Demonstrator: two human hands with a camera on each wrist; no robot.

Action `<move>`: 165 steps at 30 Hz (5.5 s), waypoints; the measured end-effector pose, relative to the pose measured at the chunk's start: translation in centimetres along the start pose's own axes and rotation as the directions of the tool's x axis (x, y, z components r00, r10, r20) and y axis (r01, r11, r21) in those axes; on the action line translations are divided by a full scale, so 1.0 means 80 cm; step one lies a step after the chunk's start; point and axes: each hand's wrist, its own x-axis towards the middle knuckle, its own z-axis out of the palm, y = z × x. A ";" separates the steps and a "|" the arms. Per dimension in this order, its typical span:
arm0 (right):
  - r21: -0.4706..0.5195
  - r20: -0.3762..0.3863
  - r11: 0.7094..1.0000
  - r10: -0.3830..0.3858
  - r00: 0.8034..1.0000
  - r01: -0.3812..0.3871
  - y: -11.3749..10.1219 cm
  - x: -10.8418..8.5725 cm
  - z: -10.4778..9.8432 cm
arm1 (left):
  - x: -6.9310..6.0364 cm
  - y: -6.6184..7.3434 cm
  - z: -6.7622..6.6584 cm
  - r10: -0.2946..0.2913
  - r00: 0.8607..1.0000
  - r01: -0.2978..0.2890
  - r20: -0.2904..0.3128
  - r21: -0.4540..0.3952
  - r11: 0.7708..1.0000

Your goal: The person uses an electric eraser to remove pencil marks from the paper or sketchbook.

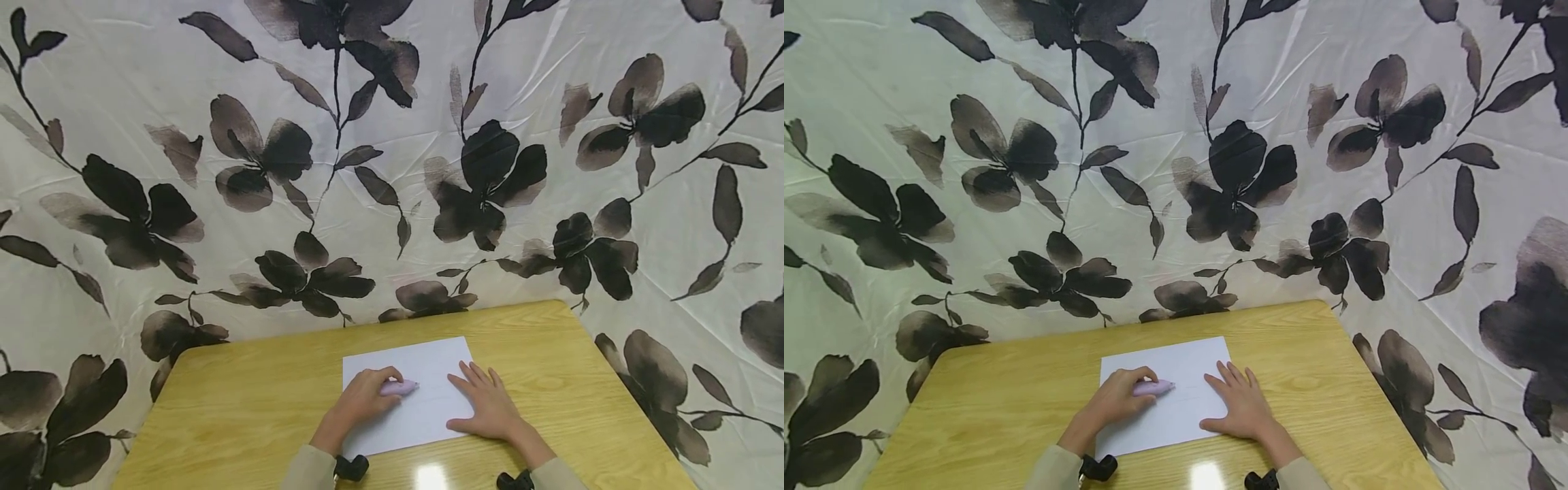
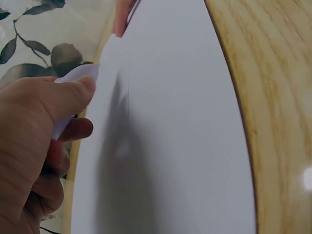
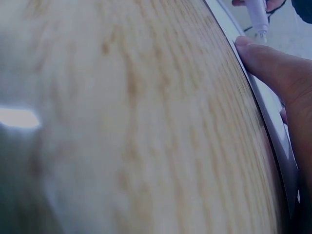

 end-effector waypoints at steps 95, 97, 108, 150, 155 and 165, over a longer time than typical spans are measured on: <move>-0.003 -0.028 1.000 -0.007 1.000 0.006 0.001 -0.004 0.002 | 0.023 0.024 0.016 0.070 0.993 -0.077 0.093 0.073 0.994; -0.007 -0.027 1.000 -0.003 1.000 0.002 0.001 -0.004 0.004 | 0.021 0.022 0.014 0.062 0.994 -0.069 0.087 0.086 0.994; -0.028 -0.054 0.999 -0.026 0.998 0.024 0.003 -0.001 0.008 | 0.018 0.018 0.013 0.069 0.995 -0.074 0.078 0.062 0.995; -0.020 -0.011 1.000 -0.005 1.000 0.005 0.003 -0.003 0.004 | 0.015 0.016 0.009 0.059 0.994 -0.067 0.087 0.093 0.993; -0.012 -0.010 1.000 -0.007 1.000 0.007 0.002 -0.003 0.002 | 0.015 0.019 0.006 0.057 0.994 -0.067 0.092 0.107 0.992; -0.039 -0.006 0.999 -0.001 1.000 0.000 0.001 -0.005 0.003 | 0.016 0.018 0.007 0.070 0.994 -0.079 0.082 0.124 0.989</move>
